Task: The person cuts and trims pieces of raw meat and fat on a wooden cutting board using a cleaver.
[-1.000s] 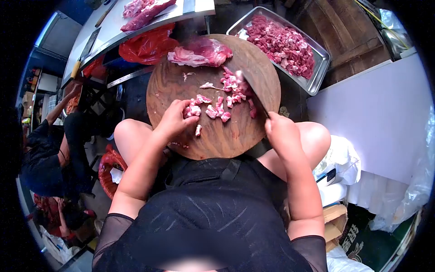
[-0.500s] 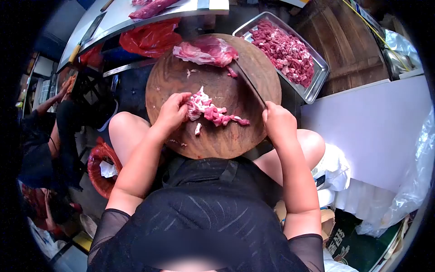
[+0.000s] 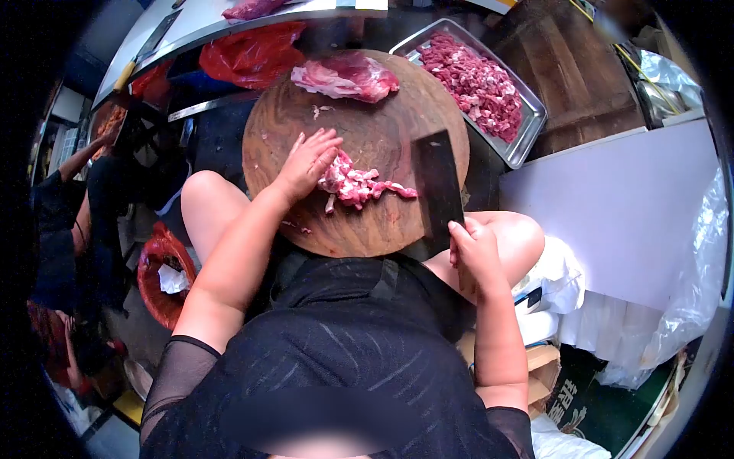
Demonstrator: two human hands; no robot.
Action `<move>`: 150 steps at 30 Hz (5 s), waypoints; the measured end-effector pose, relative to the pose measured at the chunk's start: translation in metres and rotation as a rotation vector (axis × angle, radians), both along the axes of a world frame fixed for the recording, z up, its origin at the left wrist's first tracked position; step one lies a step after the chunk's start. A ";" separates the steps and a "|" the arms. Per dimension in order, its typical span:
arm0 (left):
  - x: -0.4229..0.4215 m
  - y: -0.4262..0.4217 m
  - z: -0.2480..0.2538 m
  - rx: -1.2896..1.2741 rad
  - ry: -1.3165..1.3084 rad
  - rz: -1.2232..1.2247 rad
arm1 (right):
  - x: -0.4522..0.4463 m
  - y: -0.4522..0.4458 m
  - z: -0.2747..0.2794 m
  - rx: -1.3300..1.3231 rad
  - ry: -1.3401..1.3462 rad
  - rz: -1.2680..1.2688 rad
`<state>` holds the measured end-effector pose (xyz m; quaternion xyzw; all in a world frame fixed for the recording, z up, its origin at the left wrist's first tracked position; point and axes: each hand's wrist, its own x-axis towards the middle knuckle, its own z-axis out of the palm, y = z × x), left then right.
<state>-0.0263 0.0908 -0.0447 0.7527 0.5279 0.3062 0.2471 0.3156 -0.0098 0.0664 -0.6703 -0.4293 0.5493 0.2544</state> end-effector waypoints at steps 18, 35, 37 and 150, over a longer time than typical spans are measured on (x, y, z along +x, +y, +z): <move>0.067 -0.057 -0.001 0.210 -0.236 0.344 | -0.089 -0.014 -0.051 -0.168 0.272 0.091; 0.014 -0.022 0.053 -0.713 -2.051 0.177 | -0.096 0.001 0.063 0.251 0.251 0.217; 0.014 -0.021 0.065 -0.744 -2.086 0.158 | -0.077 0.017 0.058 0.259 0.248 0.191; -0.005 0.019 0.064 0.240 0.641 -0.051 | -0.002 0.108 -0.029 0.304 0.318 0.097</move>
